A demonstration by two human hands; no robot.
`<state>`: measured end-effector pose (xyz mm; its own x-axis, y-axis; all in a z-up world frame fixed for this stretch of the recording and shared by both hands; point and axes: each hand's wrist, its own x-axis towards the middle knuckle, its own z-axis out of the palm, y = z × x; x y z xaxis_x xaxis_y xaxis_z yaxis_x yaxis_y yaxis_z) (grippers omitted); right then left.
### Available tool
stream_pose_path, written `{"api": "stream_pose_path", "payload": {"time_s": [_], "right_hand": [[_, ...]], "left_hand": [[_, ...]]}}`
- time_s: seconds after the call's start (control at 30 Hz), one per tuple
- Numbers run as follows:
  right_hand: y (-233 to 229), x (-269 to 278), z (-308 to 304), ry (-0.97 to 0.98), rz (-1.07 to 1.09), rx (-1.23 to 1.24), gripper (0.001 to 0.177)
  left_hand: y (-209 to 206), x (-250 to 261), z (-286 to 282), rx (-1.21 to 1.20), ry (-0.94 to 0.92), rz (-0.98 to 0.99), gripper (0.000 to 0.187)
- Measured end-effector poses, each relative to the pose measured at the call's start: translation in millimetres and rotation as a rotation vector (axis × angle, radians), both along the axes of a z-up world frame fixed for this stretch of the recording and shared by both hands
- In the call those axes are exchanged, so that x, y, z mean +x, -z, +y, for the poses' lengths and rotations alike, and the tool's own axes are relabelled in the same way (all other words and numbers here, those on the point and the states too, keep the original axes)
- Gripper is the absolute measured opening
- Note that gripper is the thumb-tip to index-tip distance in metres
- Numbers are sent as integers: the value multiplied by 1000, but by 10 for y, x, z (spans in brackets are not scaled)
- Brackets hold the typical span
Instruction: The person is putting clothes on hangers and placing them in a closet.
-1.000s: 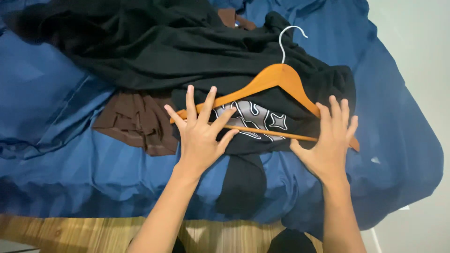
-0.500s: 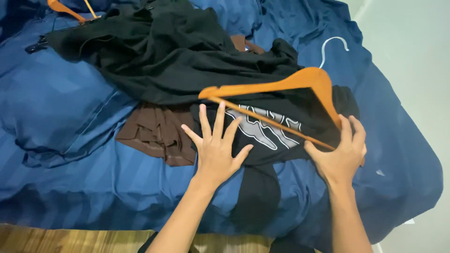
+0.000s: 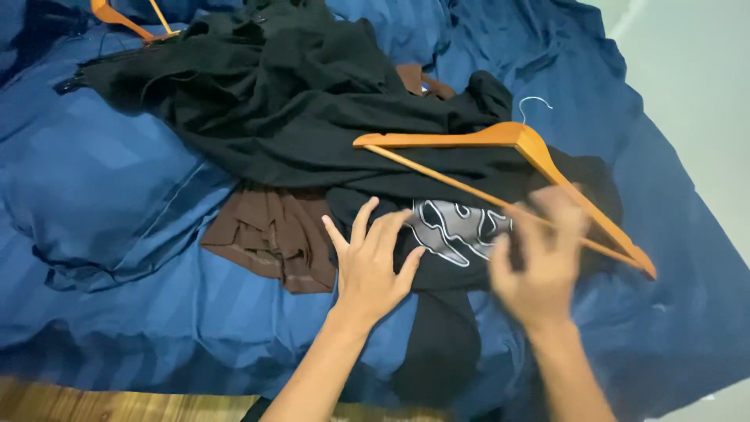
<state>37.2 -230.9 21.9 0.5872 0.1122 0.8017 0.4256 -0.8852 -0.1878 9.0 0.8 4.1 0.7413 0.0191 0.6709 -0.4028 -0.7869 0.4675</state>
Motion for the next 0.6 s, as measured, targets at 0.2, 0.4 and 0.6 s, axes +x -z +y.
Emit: {"api": "stream_pose_path", "payload": {"time_s": [0.2, 0.4, 0.6], "right_hand": [[-30, -71, 291, -259, 169, -194, 41], [129, -181, 132, -426, 38, 19, 15], [49, -235, 130, -545, 53, 146, 19]], "left_hand": [[129, -4, 10, -32, -20, -80, 31], [-34, -90, 12, -98, 87, -255, 7], [98, -73, 11, -103, 62, -214, 4]]}}
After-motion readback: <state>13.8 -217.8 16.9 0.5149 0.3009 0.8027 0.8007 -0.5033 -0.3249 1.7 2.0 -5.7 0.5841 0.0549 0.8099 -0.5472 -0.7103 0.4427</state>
